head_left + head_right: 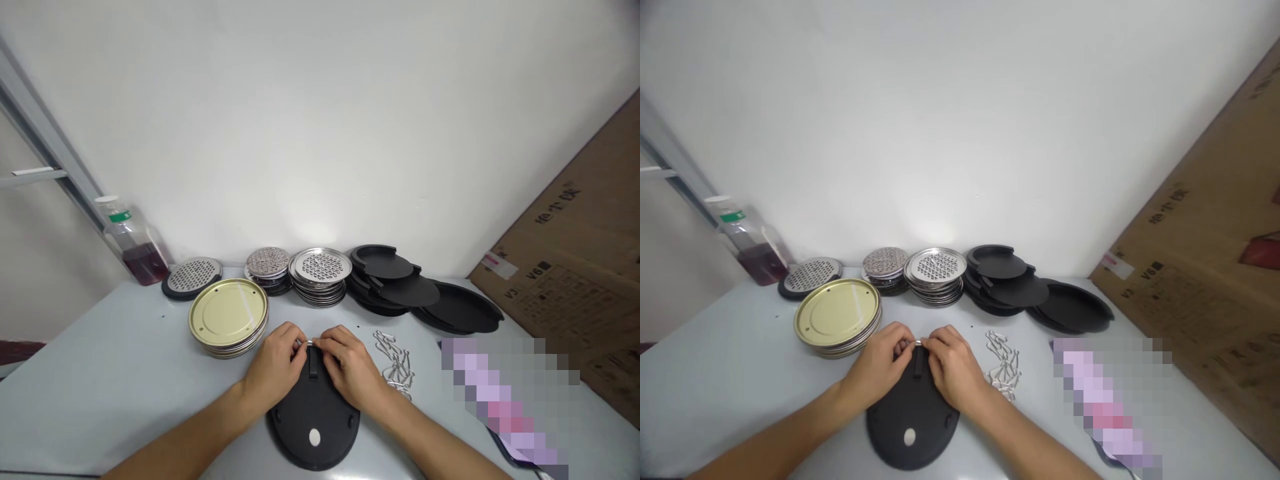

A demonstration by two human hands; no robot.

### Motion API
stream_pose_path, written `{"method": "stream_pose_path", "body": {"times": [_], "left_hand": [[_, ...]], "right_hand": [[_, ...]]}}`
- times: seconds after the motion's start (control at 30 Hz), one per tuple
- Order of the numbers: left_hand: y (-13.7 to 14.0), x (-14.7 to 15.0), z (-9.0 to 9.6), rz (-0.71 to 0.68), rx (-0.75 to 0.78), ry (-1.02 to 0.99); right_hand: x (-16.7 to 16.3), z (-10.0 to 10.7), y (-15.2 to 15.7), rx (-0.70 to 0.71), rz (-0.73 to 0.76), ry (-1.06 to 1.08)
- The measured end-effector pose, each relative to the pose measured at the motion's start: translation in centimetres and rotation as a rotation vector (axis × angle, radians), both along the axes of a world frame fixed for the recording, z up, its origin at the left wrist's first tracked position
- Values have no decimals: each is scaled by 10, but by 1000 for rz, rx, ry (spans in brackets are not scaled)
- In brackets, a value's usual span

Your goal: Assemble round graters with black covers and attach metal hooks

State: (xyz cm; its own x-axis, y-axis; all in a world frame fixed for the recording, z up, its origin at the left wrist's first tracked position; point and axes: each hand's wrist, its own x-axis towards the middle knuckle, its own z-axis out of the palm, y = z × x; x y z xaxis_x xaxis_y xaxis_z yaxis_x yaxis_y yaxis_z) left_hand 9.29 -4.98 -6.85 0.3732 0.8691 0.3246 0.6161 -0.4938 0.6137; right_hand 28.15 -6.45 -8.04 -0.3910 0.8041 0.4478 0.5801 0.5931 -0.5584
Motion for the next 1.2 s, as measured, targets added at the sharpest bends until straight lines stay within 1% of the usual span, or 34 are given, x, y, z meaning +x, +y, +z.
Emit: {"method": "stream_pose_path", "body": {"times": [0.13,0.57,0.8,1.03,1.2], "left_hand": [[-2,1,0,4,-4,12],[-4,1,-2,-16,65,66],[-3,-1,-4,-32,108,104],[0,-2,-9,-50,139,88],[1,-3,-10,-68,154,90]], "right_hand": [[0,-2,1,7,5,16],[-3,-2,1,37,-1,1],[-6,-3,1,56,-23,5],[-7,-10,1,93,-53,12],[-9,-7,0,92,-72,3]]}}
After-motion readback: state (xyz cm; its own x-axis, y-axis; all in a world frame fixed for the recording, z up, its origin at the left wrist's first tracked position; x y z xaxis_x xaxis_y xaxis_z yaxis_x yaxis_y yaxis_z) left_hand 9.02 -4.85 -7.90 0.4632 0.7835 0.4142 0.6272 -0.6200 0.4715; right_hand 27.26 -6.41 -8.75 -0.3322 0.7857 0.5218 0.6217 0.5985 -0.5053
